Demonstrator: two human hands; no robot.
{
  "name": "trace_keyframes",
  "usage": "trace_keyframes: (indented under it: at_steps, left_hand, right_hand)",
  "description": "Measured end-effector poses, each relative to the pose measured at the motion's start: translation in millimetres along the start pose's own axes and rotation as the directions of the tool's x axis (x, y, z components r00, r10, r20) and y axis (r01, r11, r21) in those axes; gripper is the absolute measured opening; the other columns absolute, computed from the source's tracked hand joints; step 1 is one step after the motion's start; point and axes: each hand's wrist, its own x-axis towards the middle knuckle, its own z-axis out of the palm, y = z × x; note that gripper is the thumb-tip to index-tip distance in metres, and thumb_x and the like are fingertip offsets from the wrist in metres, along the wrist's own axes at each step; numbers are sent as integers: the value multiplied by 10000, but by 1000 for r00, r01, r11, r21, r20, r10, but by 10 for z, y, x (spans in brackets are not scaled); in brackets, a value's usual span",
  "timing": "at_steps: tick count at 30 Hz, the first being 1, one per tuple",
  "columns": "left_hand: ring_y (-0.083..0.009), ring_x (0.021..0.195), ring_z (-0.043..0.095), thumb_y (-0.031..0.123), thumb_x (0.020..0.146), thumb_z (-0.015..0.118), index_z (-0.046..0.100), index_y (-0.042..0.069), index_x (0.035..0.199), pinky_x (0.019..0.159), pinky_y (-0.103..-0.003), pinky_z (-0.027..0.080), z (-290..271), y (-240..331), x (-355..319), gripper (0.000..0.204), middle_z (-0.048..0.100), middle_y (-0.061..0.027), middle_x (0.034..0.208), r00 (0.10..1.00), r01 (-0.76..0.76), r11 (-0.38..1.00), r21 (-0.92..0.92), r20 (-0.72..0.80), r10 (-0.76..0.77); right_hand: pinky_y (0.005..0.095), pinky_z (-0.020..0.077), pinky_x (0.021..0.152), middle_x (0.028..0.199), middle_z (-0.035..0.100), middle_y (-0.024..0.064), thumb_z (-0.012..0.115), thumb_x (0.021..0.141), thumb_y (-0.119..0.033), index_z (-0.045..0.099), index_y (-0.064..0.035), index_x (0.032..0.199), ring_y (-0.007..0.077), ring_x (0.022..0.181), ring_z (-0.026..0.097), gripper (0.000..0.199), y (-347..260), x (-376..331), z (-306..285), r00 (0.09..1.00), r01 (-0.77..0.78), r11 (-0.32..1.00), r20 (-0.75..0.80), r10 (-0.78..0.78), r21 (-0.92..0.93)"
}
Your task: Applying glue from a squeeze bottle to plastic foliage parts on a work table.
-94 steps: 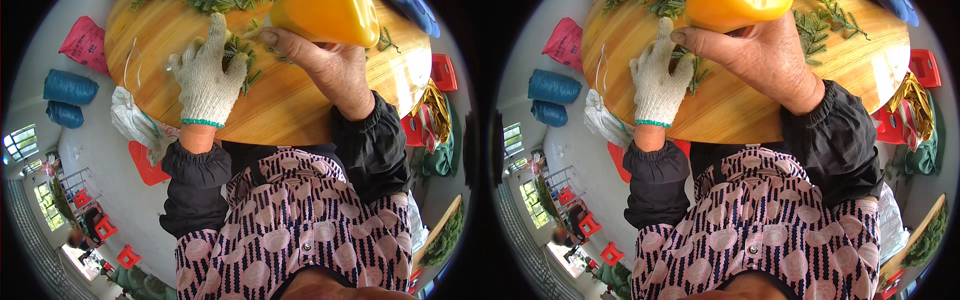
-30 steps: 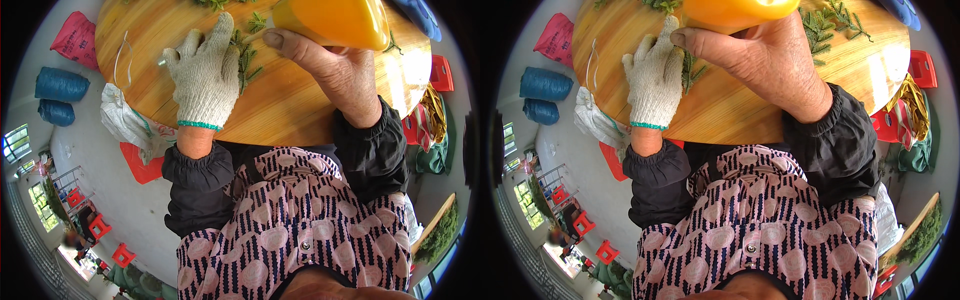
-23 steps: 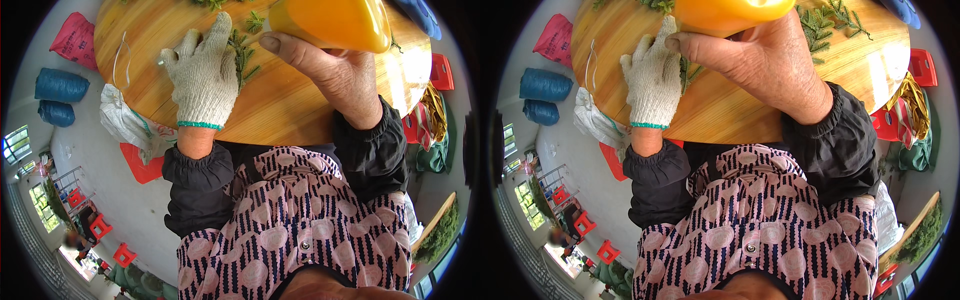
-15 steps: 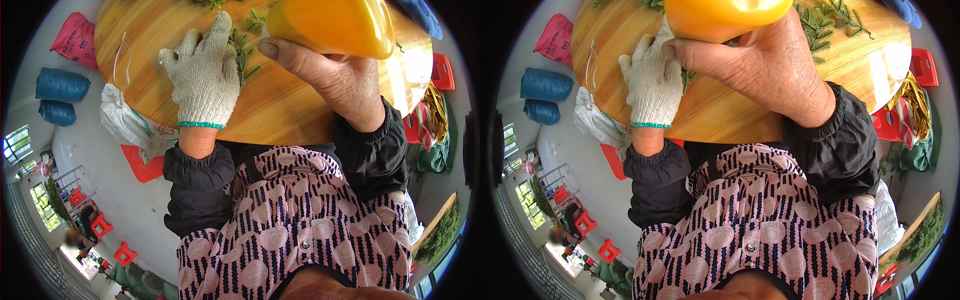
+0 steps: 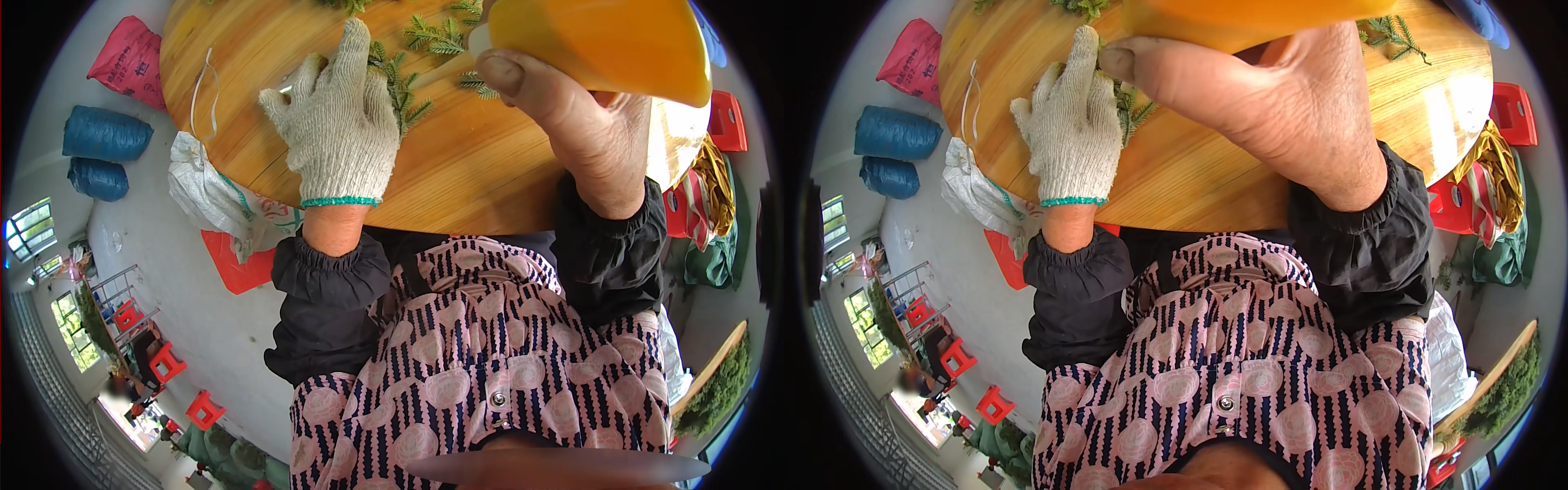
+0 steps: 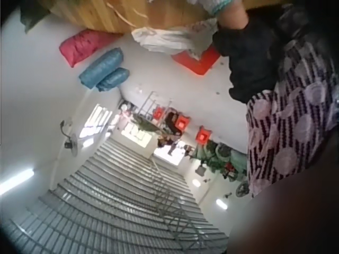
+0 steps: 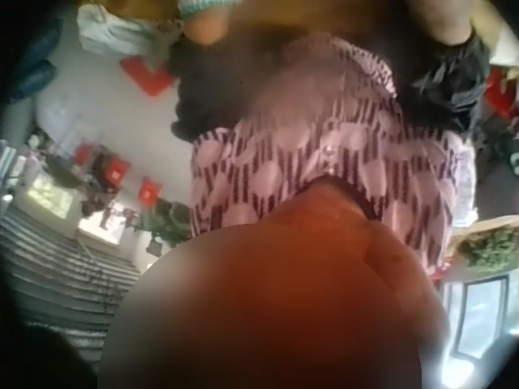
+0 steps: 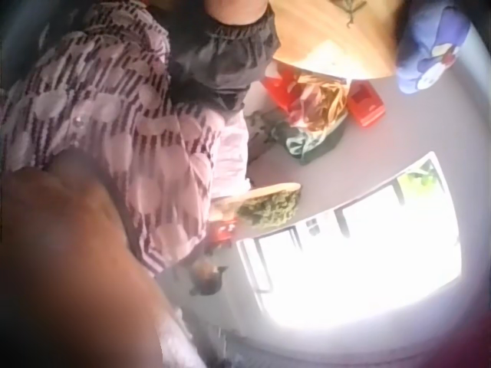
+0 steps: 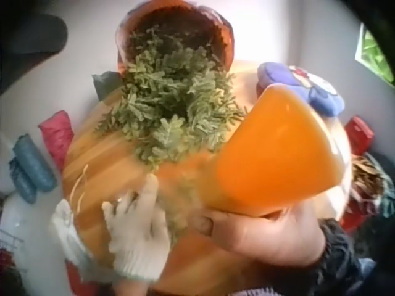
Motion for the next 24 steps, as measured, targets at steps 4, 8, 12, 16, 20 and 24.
trace_keyframes:
  at_steps: [4, 8, 12, 16, 20, 24]
  left_hand:
    - [-305, 989, 600, 205, 913, 639, 603, 130, 1396, 943, -542, 360, -172, -83, -47, 490, 653, -106, 854, 998, 41, 999, 29, -47, -39]
    - [-323, 1031, 605, 222, 918, 643, 598, 116, 1402, 990, -591, 356, -2, -85, -46, 498, 682, -104, 886, 994, 107, 993, -40, -32, -108]
    - [-328, 1060, 613, 215, 915, 656, 600, 111, 1403, 1004, -621, 363, -56, -66, -45, 502, 706, -95, 958, 990, 129, 989, -67, -41, -132]
    - [-325, 1045, 619, 192, 904, 672, 603, 165, 1413, 1016, -631, 369, -161, -108, -14, 515, 702, -86, 961, 980, 178, 943, -280, -35, -196]
    - [-337, 1067, 641, 79, 873, 702, 601, 147, 1443, 952, -416, 494, -163, -65, 19, 583, 707, -119, 1186, 985, -60, 959, -275, -169, 13]
    - [-325, 1021, 641, 106, 885, 688, 604, 185, 1442, 931, -465, 482, -83, -162, 18, 569, 709, -83, 1108, 998, -13, 973, -229, 53, 26]
  right_hand:
    - [331, 495, 754, 978, 713, 65, 826, 720, -41, 723, -19, 970, 207, 872, 667, 271, -99, 76, 79, 993, 116, 991, 4, -117, 64]
    - [328, 521, 864, 1076, 730, 87, 868, 709, -89, 749, -46, 985, 223, 996, 675, 303, -310, 73, -80, 889, 458, 679, 283, -359, -575]
    - [353, 529, 981, 1194, 714, 116, 865, 774, -93, 729, -53, 1176, 241, 1114, 674, 427, -390, -2, 226, 981, -194, 980, -8, 195, 33]
    - [346, 542, 951, 1196, 708, 117, 845, 833, -121, 689, -46, 1254, 237, 1108, 673, 455, -6, 19, 92, 988, 58, 961, 154, -16, -272]
    - [344, 552, 916, 1173, 711, 109, 827, 852, -127, 689, -38, 1237, 222, 1078, 677, 418, -33, 19, 175, 993, 48, 984, 112, -29, -173]
    - [346, 559, 872, 1125, 716, 100, 816, 844, -103, 691, -34, 1199, 221, 1014, 686, 382, -28, 15, 177, 1000, -20, 967, 7, 23, -253]
